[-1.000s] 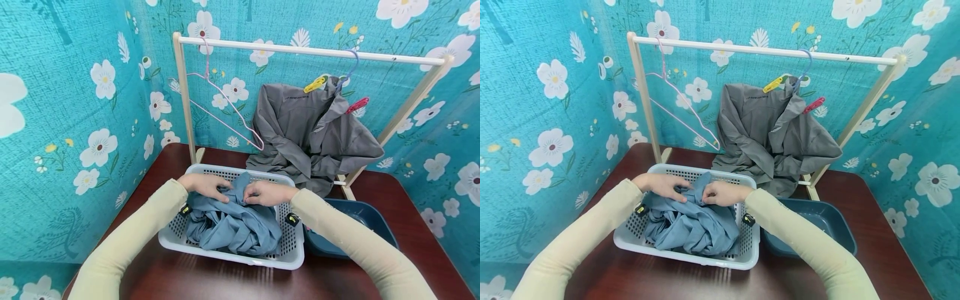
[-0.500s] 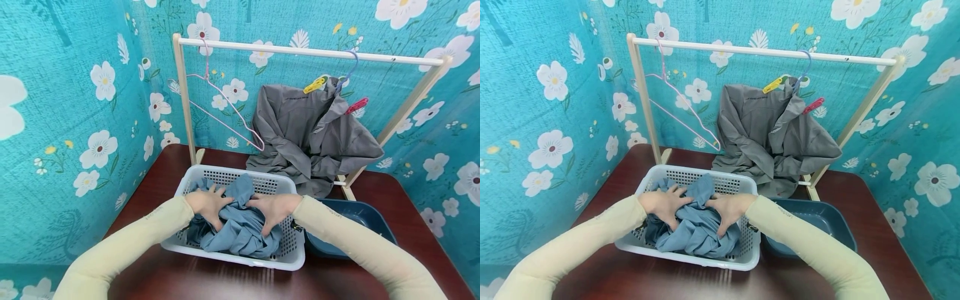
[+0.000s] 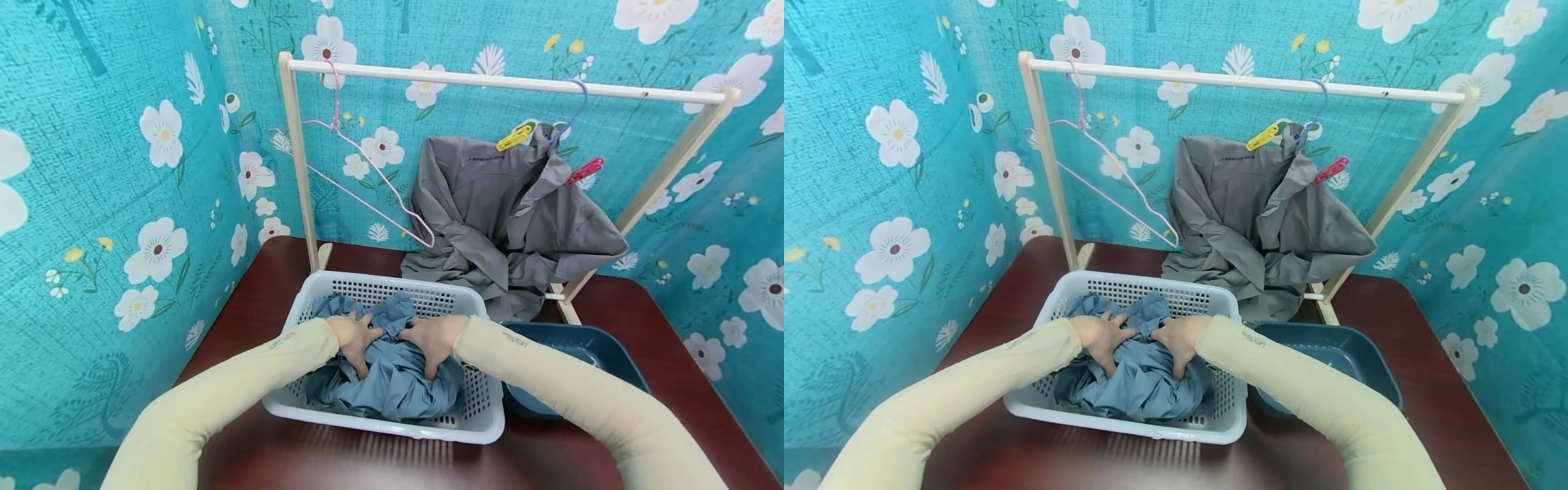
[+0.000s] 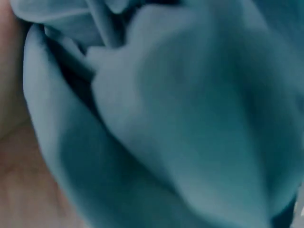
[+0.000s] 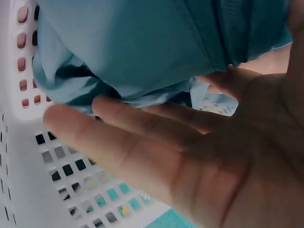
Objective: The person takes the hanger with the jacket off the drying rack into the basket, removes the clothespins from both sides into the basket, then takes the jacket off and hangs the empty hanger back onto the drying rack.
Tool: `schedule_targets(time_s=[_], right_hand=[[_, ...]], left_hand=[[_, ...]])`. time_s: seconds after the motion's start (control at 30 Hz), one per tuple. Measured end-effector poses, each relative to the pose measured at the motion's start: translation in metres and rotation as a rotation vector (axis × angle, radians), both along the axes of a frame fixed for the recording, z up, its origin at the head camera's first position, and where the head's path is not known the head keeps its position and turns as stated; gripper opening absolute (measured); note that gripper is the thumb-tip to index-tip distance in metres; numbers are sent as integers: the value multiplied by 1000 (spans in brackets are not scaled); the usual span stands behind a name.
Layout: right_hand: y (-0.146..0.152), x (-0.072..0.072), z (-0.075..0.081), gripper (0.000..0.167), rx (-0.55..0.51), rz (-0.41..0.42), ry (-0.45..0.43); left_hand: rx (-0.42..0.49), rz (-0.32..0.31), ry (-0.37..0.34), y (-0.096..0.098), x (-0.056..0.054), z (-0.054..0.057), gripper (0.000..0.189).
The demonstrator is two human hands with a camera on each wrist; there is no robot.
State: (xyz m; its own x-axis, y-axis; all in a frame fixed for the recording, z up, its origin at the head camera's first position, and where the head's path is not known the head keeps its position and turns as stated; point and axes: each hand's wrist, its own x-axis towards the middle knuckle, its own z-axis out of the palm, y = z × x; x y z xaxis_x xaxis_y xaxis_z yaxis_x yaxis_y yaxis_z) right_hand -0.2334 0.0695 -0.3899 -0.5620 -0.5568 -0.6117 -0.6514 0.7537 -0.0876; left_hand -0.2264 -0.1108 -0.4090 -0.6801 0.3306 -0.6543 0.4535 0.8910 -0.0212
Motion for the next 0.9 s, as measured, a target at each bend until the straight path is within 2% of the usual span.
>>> schedule_targets(time_s=[0.17,0.3,0.47,0.6,0.73,0.83,0.9], right_hand=[[-4,-9,-11,87,61,-9,-7],[-8,-13,-18,85,85,14,2],[-7,-13,-11,82,48,24,-17],[6,-14,7,85,-46,22,-34],[28,-22,28,82,-204,11,-76],[48,-31,41,69,-345,-24,-125],[62,-35,49,61,-426,-58,-140]], left_hand=[[-34,-20,14,3,-1,-3,93],[-58,-33,18,6,1,-5,93],[-8,-19,-7,1,-2,-1,92],[147,-20,-42,-10,-11,18,88],[404,18,-74,-27,-19,45,74],[599,63,-31,-42,-28,59,54],[711,93,45,-53,-36,64,43]])
